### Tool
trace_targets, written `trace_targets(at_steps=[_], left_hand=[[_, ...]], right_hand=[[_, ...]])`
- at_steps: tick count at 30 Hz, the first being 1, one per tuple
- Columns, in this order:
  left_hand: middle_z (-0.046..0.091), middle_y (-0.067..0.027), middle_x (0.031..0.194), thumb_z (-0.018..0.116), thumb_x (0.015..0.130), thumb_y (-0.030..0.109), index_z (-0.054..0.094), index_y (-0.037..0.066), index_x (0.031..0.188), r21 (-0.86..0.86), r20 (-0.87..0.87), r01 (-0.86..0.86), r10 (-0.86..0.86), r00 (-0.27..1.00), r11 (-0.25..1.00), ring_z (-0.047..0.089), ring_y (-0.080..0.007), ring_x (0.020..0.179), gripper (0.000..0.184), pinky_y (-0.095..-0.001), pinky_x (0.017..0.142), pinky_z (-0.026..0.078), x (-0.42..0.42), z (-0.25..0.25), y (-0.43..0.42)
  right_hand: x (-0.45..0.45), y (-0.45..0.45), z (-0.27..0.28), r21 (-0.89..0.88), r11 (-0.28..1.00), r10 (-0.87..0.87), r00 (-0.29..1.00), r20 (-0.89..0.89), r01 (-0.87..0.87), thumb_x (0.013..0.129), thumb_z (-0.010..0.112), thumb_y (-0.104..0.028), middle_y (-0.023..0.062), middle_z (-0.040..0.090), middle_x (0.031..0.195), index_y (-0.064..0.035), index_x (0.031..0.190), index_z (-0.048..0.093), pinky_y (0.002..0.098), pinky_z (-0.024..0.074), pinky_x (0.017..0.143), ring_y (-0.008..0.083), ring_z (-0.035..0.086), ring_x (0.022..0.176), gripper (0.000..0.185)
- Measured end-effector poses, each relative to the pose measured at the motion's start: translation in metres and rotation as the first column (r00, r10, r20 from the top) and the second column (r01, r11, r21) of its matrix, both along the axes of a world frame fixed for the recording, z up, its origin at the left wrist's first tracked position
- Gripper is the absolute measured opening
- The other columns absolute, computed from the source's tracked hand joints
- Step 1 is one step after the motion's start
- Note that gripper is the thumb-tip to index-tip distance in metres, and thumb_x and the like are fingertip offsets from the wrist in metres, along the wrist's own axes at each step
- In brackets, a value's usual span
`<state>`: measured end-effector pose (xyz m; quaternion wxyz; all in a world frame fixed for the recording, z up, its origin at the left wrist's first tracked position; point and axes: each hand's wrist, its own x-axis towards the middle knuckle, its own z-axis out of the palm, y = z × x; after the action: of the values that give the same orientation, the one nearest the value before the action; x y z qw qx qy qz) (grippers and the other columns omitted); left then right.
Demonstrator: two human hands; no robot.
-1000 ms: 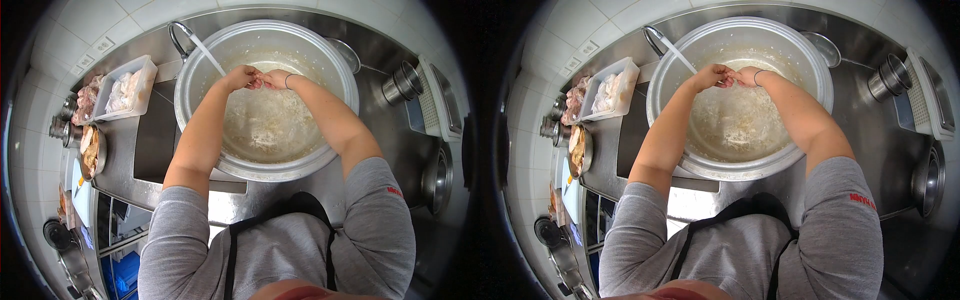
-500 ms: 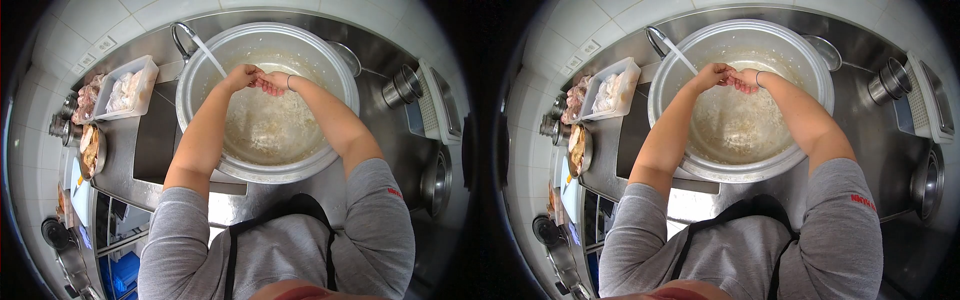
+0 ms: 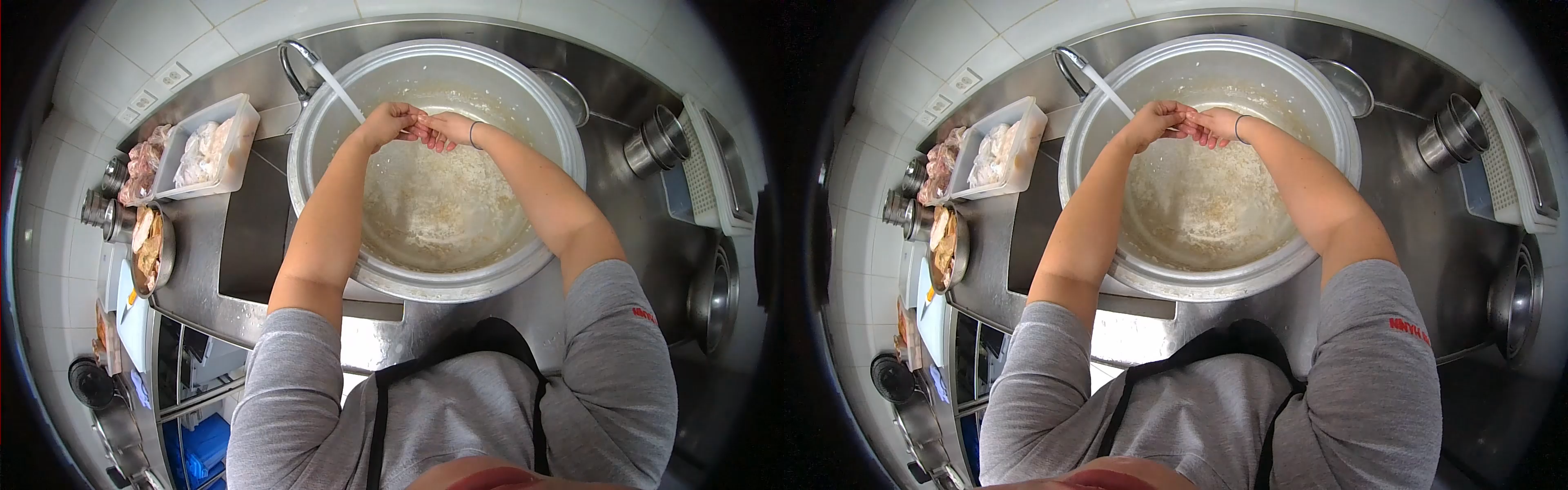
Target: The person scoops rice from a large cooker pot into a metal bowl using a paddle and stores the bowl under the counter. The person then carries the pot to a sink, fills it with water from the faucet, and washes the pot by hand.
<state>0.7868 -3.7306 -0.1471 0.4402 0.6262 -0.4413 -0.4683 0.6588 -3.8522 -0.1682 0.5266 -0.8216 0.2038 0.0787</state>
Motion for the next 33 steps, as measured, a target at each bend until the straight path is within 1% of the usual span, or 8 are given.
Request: trace_targets(at_steps=[4, 6, 8, 10, 21, 23, 30, 33], left_hand=[[0.061, -0.0055, 0.084, 0.044, 0.087, 0.009, 0.055, 0.0, 0.1, -0.016, -0.018, -0.03, 0.03, 0.999, 0.999, 0.058, -0.0124, 0.078, 0.019, -0.0232, 0.072, 0.047, 0.003, -0.01, -0.004], [0.061, -0.0059, 0.079, 0.05, 0.079, 0.005, 0.058, 0.002, 0.089, 0.056, 0.313, 0.037, -0.052, 0.948, 0.998, 0.057, -0.0135, 0.071, 0.012, -0.0238, 0.067, 0.046, 0.005, -0.022, -0.007], [0.061, -0.0064, 0.075, 0.052, 0.074, 0.004, 0.058, 0.003, 0.083, 0.078, 0.548, 0.119, -0.142, 0.825, 0.99, 0.055, -0.0148, 0.068, 0.011, -0.0254, 0.064, 0.045, 0.004, -0.032, -0.008], [0.058, -0.0073, 0.066, 0.054, 0.063, 0.007, 0.059, 0.004, 0.07, 0.091, 0.783, 0.187, -0.186, 0.594, 0.978, 0.053, -0.0181, 0.06, 0.009, -0.0307, 0.056, 0.043, 0.002, -0.035, -0.006], [0.058, -0.0066, 0.063, 0.054, 0.062, 0.013, 0.059, 0.007, 0.066, 0.484, 0.665, -0.004, -0.365, 0.652, 0.875, 0.055, -0.0187, 0.059, 0.009, -0.0329, 0.053, 0.045, 0.012, -0.043, 0.005], [0.058, -0.0056, 0.063, 0.055, 0.061, 0.01, 0.059, 0.007, 0.065, 0.41, 0.756, 0.07, -0.381, 0.532, 0.91, 0.055, -0.0175, 0.058, 0.007, -0.0316, 0.051, 0.044, 0.018, -0.047, 0.007], [0.06, -0.0051, 0.064, 0.057, 0.063, 0.006, 0.061, 0.005, 0.07, 0.547, 0.567, 0.021, -0.389, 0.726, 0.837, 0.056, -0.0154, 0.053, 0.008, -0.0273, 0.049, 0.046, 0.011, -0.031, 0.006], [0.062, -0.0056, 0.068, 0.058, 0.066, 0.01, 0.063, 0.005, 0.074, 0.651, 0.497, -0.018, -0.407, 0.766, 0.759, 0.059, -0.0176, 0.058, 0.01, -0.0293, 0.053, 0.047, 0.013, -0.035, 0.007]], right_hand=[[0.001, 0.0, -0.002, 0.024, 1.0, 0.016, 1.0, -0.003, -0.016, 0.086, 0.035, -0.044, 0.0056, 0.056, 0.078, -0.0057, 0.087, 0.054, 0.0293, 0.0439, 0.06, 0.015, 0.053, 0.065, 0.043], [0.003, -0.003, -0.015, -0.035, 0.999, 0.018, 0.999, 0.026, -0.017, 0.084, 0.042, -0.037, 0.0067, 0.057, 0.079, -0.0066, 0.087, 0.054, 0.0306, 0.0439, 0.061, 0.0171, 0.054, 0.066, 0.033], [0.003, -0.012, -0.043, -0.657, 0.754, 0.235, 0.936, 0.262, -0.005, 0.074, 0.053, -0.017, 0.0098, 0.058, 0.078, -0.0084, 0.08, 0.056, 0.0336, 0.0439, 0.061, 0.0235, 0.055, 0.066, 0.011], [0.001, -0.01, -0.029, -0.667, 0.736, 0.229, 0.969, 0.093, -0.11, 0.069, 0.054, -0.01, 0.0107, 0.058, 0.076, -0.0088, 0.076, 0.056, 0.0346, 0.0439, 0.061, 0.0256, 0.055, 0.066, 0.007], [0.0, 0.005, -0.016, -0.605, 0.707, 0.294, 0.93, -0.219, -0.366, 0.066, 0.05, -0.008, 0.0111, 0.058, 0.067, -0.0069, 0.066, 0.058, 0.0365, 0.0436, 0.058, 0.0262, 0.055, 0.064, 0.008], [0.001, 0.004, -0.018, -0.597, 0.744, 0.245, 0.954, -0.172, -0.299, 0.067, 0.048, -0.008, 0.0121, 0.058, 0.065, -0.0066, 0.065, 0.057, 0.0369, 0.0433, 0.058, 0.0268, 0.054, 0.062, 0.009], [0.0, -0.011, -0.043, -0.765, 0.642, 0.272, 0.949, 0.161, -0.054, 0.068, 0.051, -0.007, 0.0101, 0.056, 0.066, -0.0066, 0.07, 0.055, 0.0356, 0.0429, 0.059, 0.0256, 0.053, 0.063, 0.004], [0.003, -0.013, -0.03, -0.586, 0.734, 0.297, 0.938, -0.177, -0.343, 0.066, 0.058, -0.009, 0.01, 0.057, 0.08, -0.0067, 0.073, 0.054, 0.0347, 0.0433, 0.065, 0.0256, 0.054, 0.072, 0.008]])
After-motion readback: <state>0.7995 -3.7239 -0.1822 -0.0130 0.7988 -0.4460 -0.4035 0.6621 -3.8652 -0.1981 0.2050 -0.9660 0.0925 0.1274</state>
